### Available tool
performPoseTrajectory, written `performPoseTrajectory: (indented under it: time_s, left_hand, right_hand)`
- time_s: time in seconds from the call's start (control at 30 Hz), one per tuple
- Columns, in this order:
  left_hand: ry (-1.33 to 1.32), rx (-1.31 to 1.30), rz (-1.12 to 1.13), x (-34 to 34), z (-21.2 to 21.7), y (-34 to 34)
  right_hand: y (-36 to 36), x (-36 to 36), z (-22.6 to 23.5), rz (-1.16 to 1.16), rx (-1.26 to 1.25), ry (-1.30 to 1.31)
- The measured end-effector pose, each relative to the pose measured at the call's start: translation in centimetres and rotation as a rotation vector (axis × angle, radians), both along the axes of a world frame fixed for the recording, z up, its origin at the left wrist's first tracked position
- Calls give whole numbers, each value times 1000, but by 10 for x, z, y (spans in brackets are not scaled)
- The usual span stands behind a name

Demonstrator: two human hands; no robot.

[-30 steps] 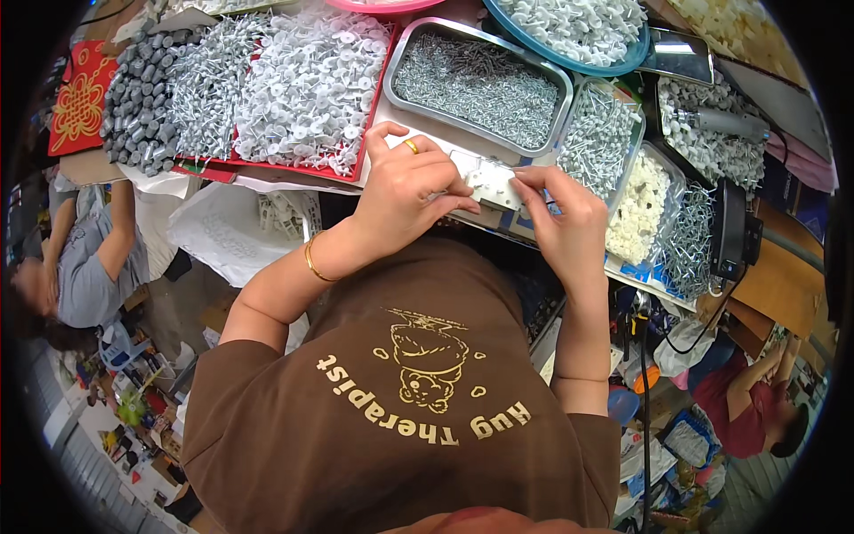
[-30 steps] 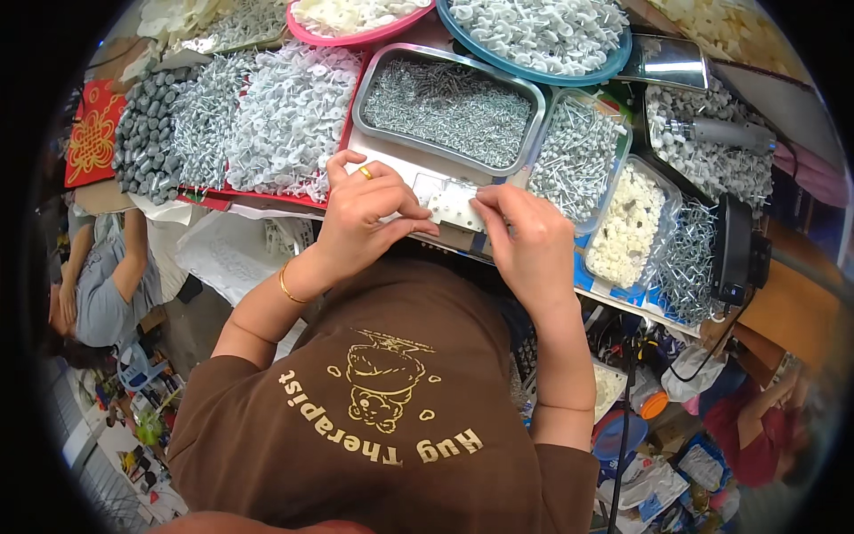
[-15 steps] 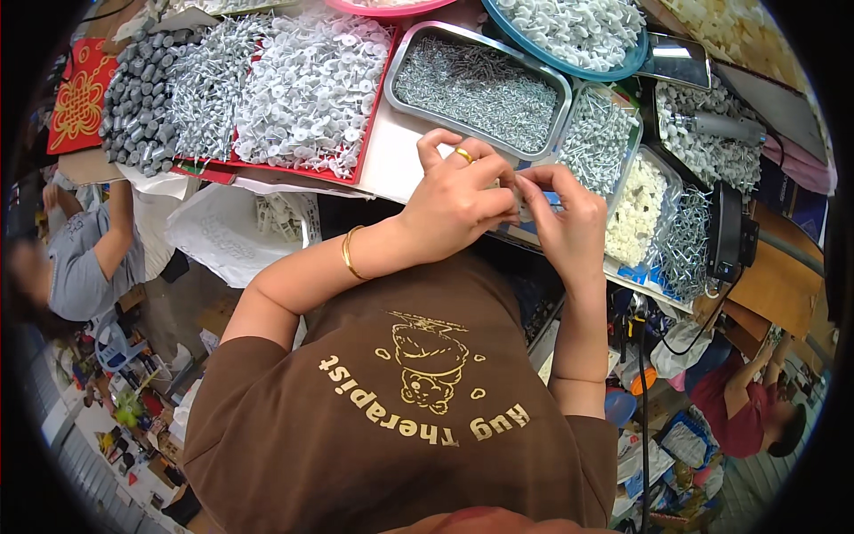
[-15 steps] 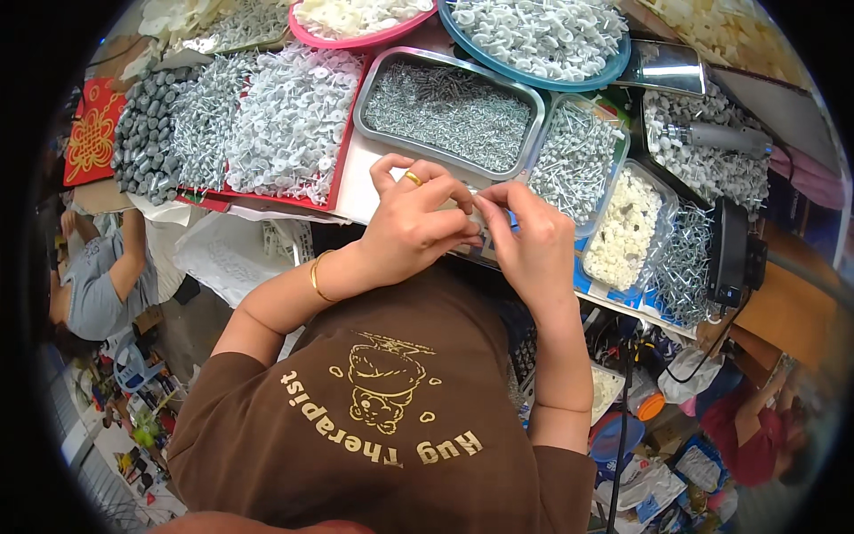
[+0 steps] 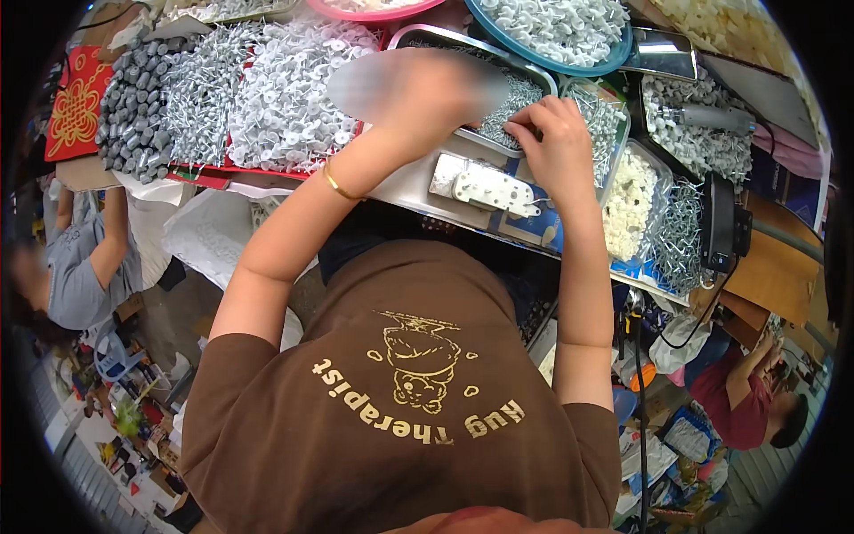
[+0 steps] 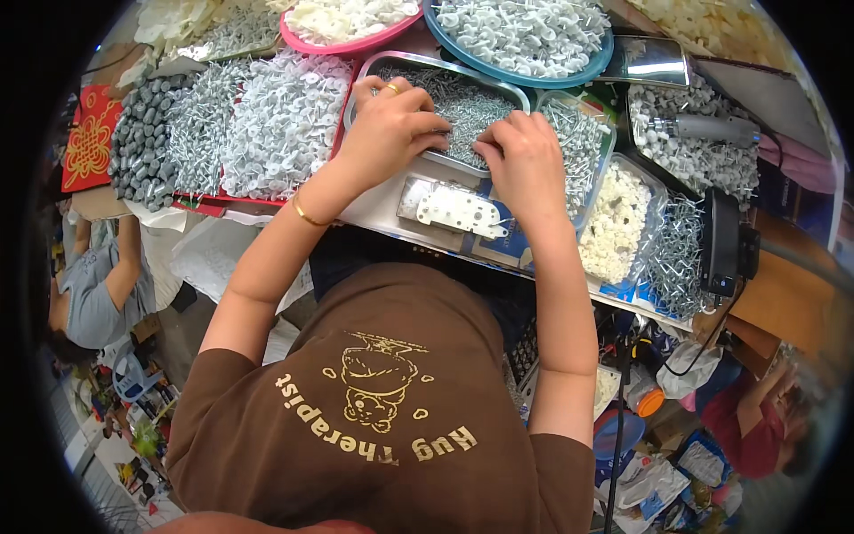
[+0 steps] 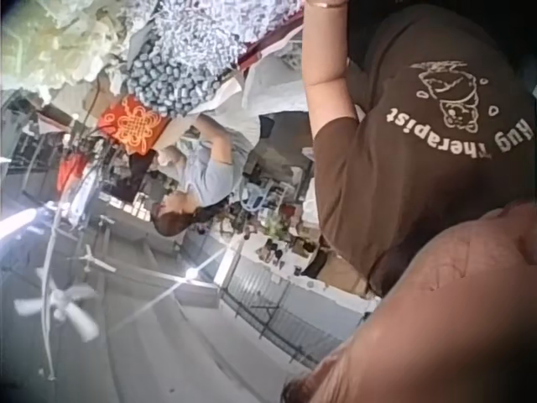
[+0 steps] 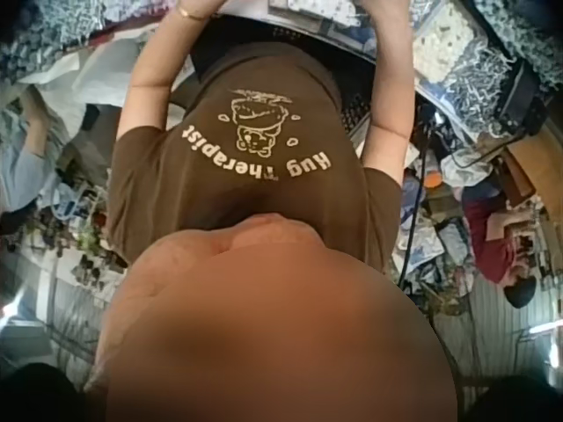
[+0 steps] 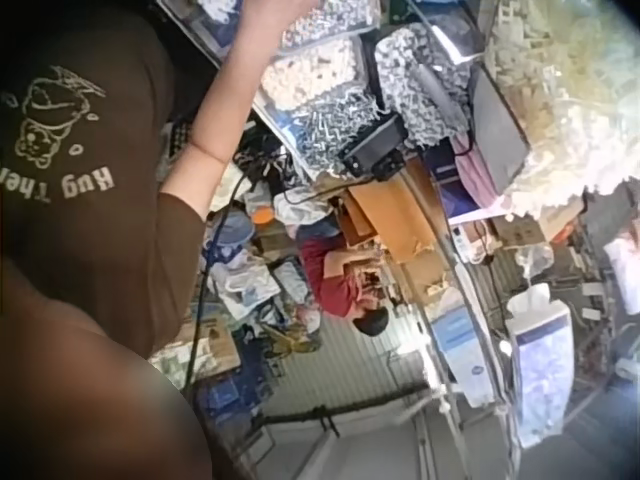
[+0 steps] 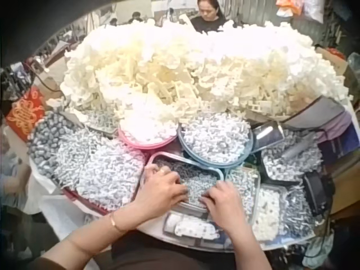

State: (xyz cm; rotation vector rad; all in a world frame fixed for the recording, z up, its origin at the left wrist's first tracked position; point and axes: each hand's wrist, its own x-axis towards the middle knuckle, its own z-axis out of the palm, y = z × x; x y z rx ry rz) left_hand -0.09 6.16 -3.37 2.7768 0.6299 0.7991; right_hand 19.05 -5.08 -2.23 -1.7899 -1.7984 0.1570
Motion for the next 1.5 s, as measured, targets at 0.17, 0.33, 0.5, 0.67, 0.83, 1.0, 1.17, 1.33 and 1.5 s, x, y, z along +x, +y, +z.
performPoseTrajectory:
  time_s: [0.17, 0.33, 0.5, 0.67, 0.83, 1.0, 1.17, 1.33, 1.5]
  left_hand:
    - [33, -72, 18, 3, -1, -3]
    - [-53, -164, 35, 0, 5, -10]
    - [-84, -352, 1, -19, 24, -21]
    - [-101, -386, -15, -22, 27, -31]
    - [-108, -392, -8, -27, 28, -31]
    - [-146, -415, 33, -40, 29, -34]
    - [-190, -453, 20, -36, 29, -35]
    - [-164, -500, 23, -42, 24, -36]
    - [-151, -538, 7, -47, 25, -36]
  right_hand:
    - [-5, 0, 2, -92, 6, 164]
    - [-19, -1, 26, -100, 49, 197]
    - [-73, -17, 45, -174, -223, 295]
    - [-82, -27, 44, -183, -191, 191]
    - [-79, -29, 48, -128, -232, 86]
    - [-54, 39, 73, -588, -35, 248]
    - [-16, 219, 15, -1083, -18, -178]
    - [9, 226, 5, -1154, 25, -106]
    - [6, 190, 25, -720, 760, 387]
